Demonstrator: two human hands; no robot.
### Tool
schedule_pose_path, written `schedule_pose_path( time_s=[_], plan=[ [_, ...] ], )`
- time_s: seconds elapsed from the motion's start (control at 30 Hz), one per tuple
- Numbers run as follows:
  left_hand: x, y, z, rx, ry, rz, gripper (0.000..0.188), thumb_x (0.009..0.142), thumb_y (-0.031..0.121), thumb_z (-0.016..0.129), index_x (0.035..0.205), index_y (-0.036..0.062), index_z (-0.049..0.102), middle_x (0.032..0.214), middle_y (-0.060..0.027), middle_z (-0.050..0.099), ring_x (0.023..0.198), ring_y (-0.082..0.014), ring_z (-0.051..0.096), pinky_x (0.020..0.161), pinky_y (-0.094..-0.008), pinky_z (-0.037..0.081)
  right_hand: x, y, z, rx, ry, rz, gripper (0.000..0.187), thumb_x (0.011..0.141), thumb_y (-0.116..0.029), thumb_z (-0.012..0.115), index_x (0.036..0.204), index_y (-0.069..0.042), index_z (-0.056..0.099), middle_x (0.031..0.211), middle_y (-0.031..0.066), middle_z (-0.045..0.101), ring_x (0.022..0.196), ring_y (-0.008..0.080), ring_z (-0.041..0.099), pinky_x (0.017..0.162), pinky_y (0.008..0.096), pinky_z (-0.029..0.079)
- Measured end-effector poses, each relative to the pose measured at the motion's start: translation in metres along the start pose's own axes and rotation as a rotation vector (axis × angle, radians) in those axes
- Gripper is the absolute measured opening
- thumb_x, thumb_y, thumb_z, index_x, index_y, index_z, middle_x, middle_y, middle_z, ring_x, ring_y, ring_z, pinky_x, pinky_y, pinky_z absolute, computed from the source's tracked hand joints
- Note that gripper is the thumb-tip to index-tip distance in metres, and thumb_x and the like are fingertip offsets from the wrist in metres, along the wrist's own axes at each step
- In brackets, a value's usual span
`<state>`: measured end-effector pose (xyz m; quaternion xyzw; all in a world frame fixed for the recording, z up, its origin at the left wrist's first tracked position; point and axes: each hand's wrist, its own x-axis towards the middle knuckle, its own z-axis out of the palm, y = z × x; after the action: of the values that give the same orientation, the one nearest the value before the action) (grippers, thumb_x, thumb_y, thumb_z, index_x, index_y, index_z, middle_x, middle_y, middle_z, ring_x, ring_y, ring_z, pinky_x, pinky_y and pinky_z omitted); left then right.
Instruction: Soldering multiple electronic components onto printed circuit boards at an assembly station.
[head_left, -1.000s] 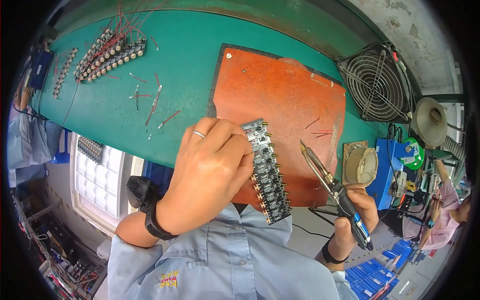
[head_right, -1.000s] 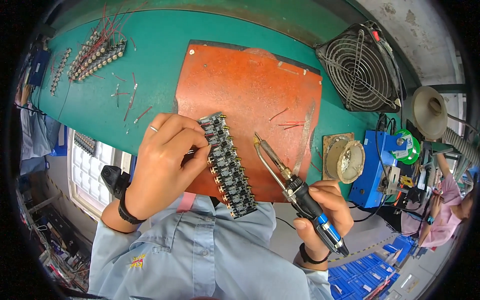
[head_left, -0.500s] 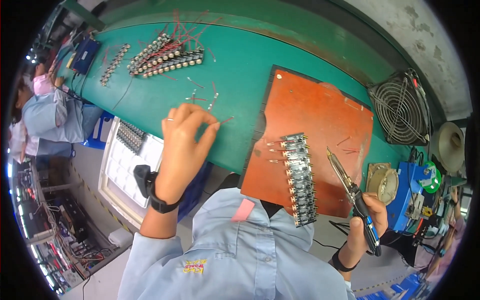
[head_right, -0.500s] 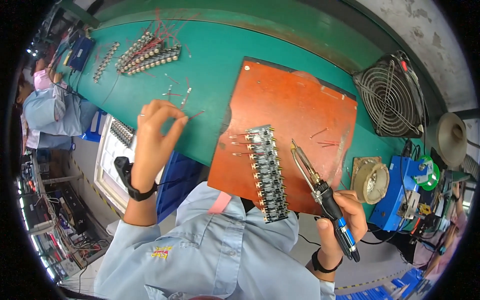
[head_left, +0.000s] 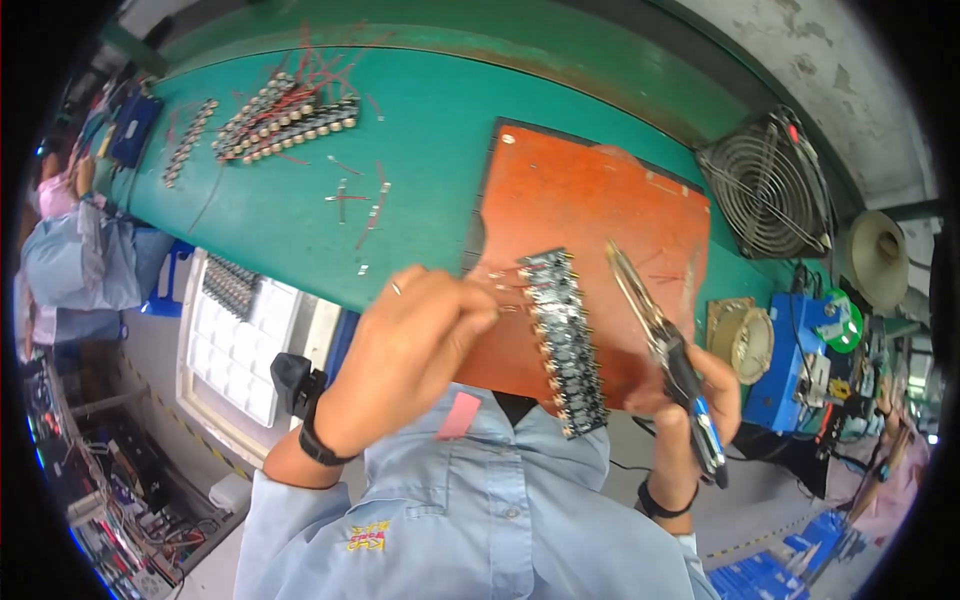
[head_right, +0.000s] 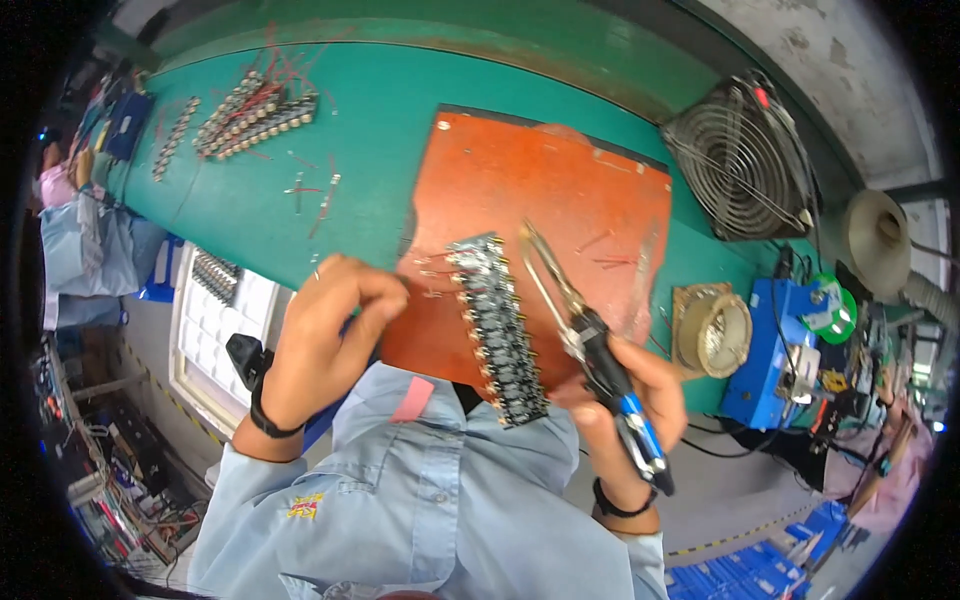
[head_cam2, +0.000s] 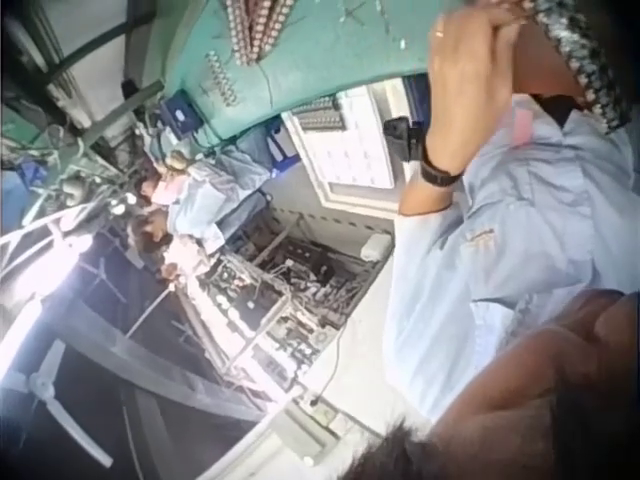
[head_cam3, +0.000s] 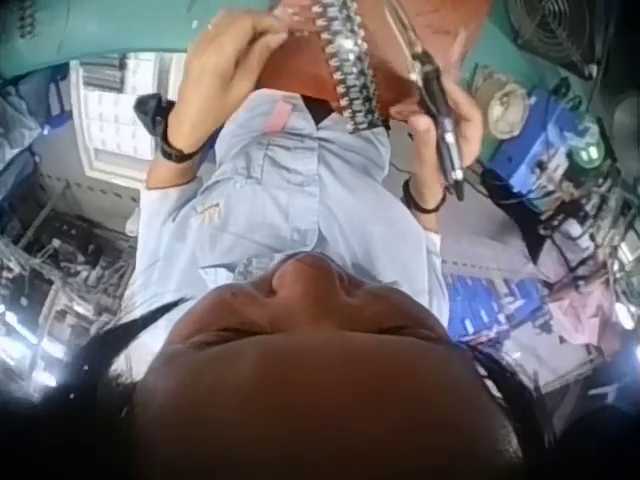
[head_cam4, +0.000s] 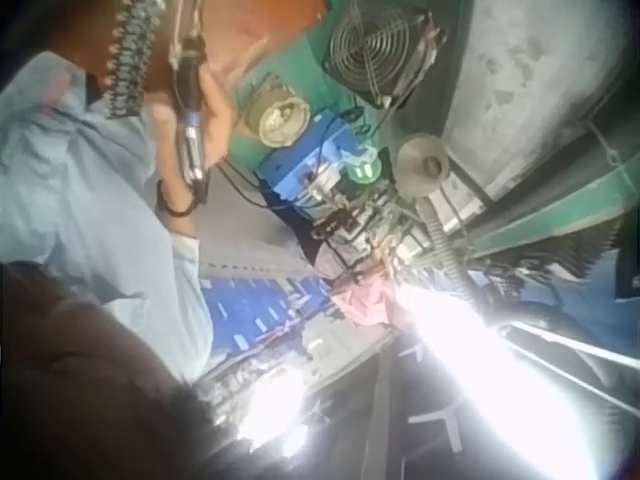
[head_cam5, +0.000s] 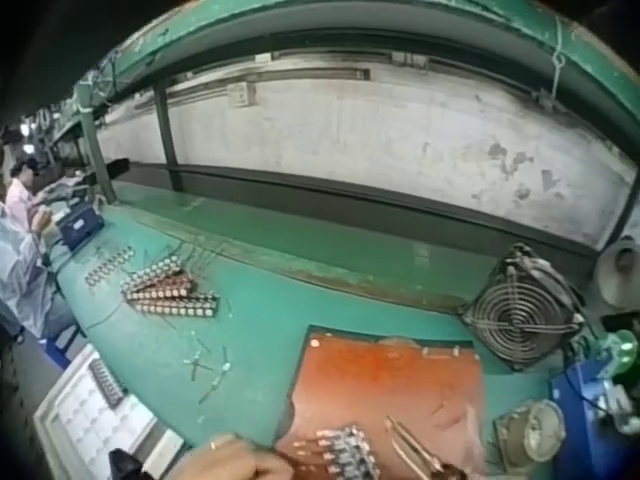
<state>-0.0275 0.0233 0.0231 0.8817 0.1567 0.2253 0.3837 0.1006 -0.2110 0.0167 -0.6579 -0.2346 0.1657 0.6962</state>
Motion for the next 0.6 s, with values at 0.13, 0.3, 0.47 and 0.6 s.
schedule_pose_path(
  time_s=[0.13, 0.3, 0.47, 0.6],
  plan=[
    [-0.001, 0.023, 0.022, -0.167, -0.125, 0.167, 0.013, 0.077, -0.001, 0.069, 0.089, 0.0033, 0.063, 0.081, -0.0079, 0.061, 0.073, -0.0265, 0.055, 0.068, -0.0354, 0.044, 0.011, 0.001, 0.017, 0.018, -0.185, 0.045, 0.048, 0.083, -0.007, 0.072, 0.125, 0.003, 0.051, 0.104, 0.0161, 0.065, 0.087, 0.0167, 0.066, 0.076, 0.0295, 0.053],
    [-0.001, 0.031, 0.046, -0.188, -0.117, 0.232, 0.019, 0.073, 0.000, 0.073, 0.090, 0.0032, 0.065, 0.081, -0.0073, 0.062, 0.075, -0.0260, 0.057, 0.068, -0.0353, 0.046, 0.016, 0.008, 0.019, -0.157, -0.237, -0.052, 0.051, 0.082, 0.002, 0.070, 0.128, 0.001, 0.051, 0.110, 0.0145, 0.063, 0.094, 0.0134, 0.064, 0.080, 0.0283, 0.053],
    [0.001, 0.022, 0.056, -0.160, -0.039, 0.340, 0.017, 0.071, 0.001, 0.074, 0.086, 0.0039, 0.065, 0.081, -0.0054, 0.059, 0.072, -0.0236, 0.054, 0.067, -0.0351, 0.046, 0.013, 0.010, 0.016, -0.173, -0.260, -0.026, 0.050, 0.083, 0.001, 0.069, 0.129, 0.002, 0.049, 0.114, 0.0156, 0.061, 0.099, 0.0157, 0.064, 0.082, 0.0291, 0.053],
    [0.001, 0.020, 0.054, -0.137, -0.022, 0.333, 0.017, 0.070, 0.001, 0.074, 0.084, 0.0040, 0.065, 0.080, -0.0054, 0.059, 0.072, -0.0231, 0.055, 0.065, -0.0345, 0.046, 0.011, 0.012, 0.016, 0.031, -0.197, -0.008, 0.050, 0.085, 0.002, 0.066, 0.130, 0.003, 0.045, 0.115, 0.0164, 0.061, 0.100, 0.0177, 0.065, 0.083, 0.0293, 0.053]
  ],
)
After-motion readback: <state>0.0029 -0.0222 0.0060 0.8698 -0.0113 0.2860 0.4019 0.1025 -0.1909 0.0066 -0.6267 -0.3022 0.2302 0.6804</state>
